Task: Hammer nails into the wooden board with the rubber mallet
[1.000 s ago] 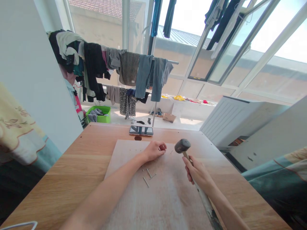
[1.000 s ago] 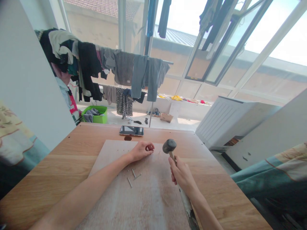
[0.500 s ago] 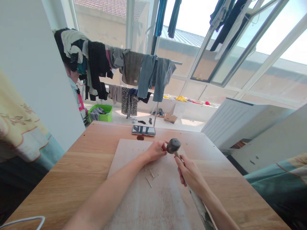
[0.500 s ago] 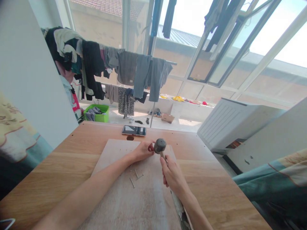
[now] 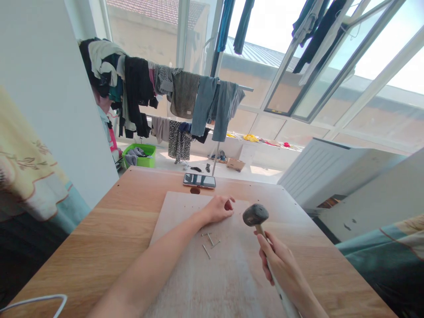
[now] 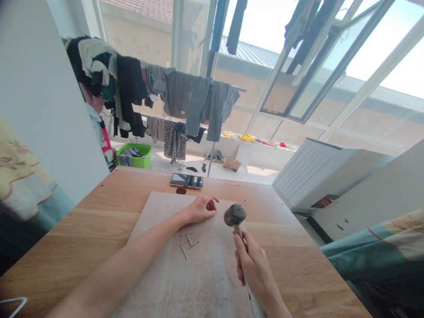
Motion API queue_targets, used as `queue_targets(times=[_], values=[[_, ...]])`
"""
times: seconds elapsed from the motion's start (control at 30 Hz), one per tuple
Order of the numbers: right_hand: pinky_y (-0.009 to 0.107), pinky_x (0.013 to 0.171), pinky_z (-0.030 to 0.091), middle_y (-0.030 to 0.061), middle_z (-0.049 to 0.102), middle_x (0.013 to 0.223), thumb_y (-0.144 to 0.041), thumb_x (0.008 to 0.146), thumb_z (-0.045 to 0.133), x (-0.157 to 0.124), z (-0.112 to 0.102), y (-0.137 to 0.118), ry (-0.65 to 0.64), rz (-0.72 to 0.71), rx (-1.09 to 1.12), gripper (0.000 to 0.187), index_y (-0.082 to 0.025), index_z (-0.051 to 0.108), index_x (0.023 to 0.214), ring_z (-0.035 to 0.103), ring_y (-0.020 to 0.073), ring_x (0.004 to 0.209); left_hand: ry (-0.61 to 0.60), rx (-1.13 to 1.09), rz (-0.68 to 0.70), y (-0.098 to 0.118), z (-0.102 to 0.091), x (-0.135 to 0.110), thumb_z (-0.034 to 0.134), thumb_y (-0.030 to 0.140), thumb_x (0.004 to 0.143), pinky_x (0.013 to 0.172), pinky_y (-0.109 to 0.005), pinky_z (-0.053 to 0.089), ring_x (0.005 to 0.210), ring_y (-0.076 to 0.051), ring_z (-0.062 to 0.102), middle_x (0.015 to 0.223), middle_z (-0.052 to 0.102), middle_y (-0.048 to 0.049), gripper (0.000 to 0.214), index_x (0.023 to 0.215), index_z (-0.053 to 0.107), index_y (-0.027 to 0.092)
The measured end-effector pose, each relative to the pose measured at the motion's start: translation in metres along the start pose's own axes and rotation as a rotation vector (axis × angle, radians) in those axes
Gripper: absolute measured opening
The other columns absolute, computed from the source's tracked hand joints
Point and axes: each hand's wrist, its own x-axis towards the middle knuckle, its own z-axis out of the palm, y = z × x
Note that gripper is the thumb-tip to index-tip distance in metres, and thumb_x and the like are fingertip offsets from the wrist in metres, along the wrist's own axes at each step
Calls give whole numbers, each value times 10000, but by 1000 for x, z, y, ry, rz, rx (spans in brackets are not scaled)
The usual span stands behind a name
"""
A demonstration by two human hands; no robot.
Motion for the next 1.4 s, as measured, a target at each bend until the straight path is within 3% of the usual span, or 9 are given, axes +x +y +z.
queue_targets(times=[0.2, 0.33, 0.43, 0.67, 0.77, 0.9, 1.0, 1.17, 1.4], values=[[228, 256, 342, -102, 440, 448, -625, 839, 455, -13, 0, 36, 6, 46, -50, 423, -252, 552, 1014, 442, 134, 266, -96, 54, -22, 13, -19, 3, 794, 308, 683, 692, -246, 516, 777, -154, 638, 970, 698, -77, 555, 1169, 606, 116], [240, 257, 357, -88, 454, 422, -611, 889, 388, -14, 6, 44, 42, 36, -89, 419, -259, 549, 1051, 460, 158, 268, -242, 453, -30, 42, -58, -11, 713, 316, 720, 679, -268, 486, 811, -206, 637, 911, 675, -70, 330, 1001, 652, 154], [251, 271, 384, -77, 480, 408, -623, 883, 401, -15, 7, 45, 52, 60, -116, 455, -262, 549, 1116, 489, 179, 280, -365, 722, -166, 60, -79, -33, 699, 286, 676, 602, -294, 468, 730, -252, 643, 802, 672, -83, 259, 895, 644, 158], [267, 283, 407, -73, 483, 392, -616, 882, 405, -16, 7, 42, 61, 49, -94, 470, -242, 561, 1121, 499, 195, 292, -360, 895, -198, 64, -68, -55, 612, 22, 660, 649, -316, 489, 805, -295, 682, 874, 697, -144, 266, 896, 642, 139], [264, 284, 405, -76, 483, 401, -606, 886, 406, -17, 7, 40, 62, 39, -80, 446, -249, 560, 1107, 501, 190, 296, -314, 805, -122, 60, -64, -46, 588, 13, 661, 651, -295, 484, 777, -258, 671, 816, 691, -112, 205, 811, 641, 143], [265, 291, 420, -72, 493, 407, -607, 893, 395, -16, 7, 40, 26, 69, -76, 441, -249, 546, 1099, 515, 190, 307, -63, 302, 33, 42, -56, -31, 622, 84, 713, 676, -229, 497, 751, -159, 644, 807, 672, -31, 145, 841, 633, 152], [258, 282, 406, -72, 490, 410, -609, 890, 391, -16, 7, 40, 50, 68, -67, 435, -250, 549, 1078, 504, 184, 302, 83, 17, 20, 23, -41, -26, 633, 129, 763, 712, -223, 519, 760, -135, 652, 830, 687, -21, 113, 875, 636, 144], [259, 291, 406, -71, 493, 420, -601, 874, 383, -15, 5, 37, 19, 79, -81, 425, -238, 533, 1035, 513, 186, 313, 107, -65, 2, 4, -22, -27, 638, 174, 810, 752, -244, 534, 763, -137, 663, 811, 719, -25, 129, 933, 669, 150], [256, 304, 408, -78, 495, 432, -597, 882, 387, -14, 3, 38, -8, 82, -61, 424, -239, 543, 1046, 534, 188, 328, 116, 66, 60, 4, -24, -29, 610, 160, 837, 764, -239, 524, 821, -155, 674, 869, 740, -36, 141, 921, 723, 165]])
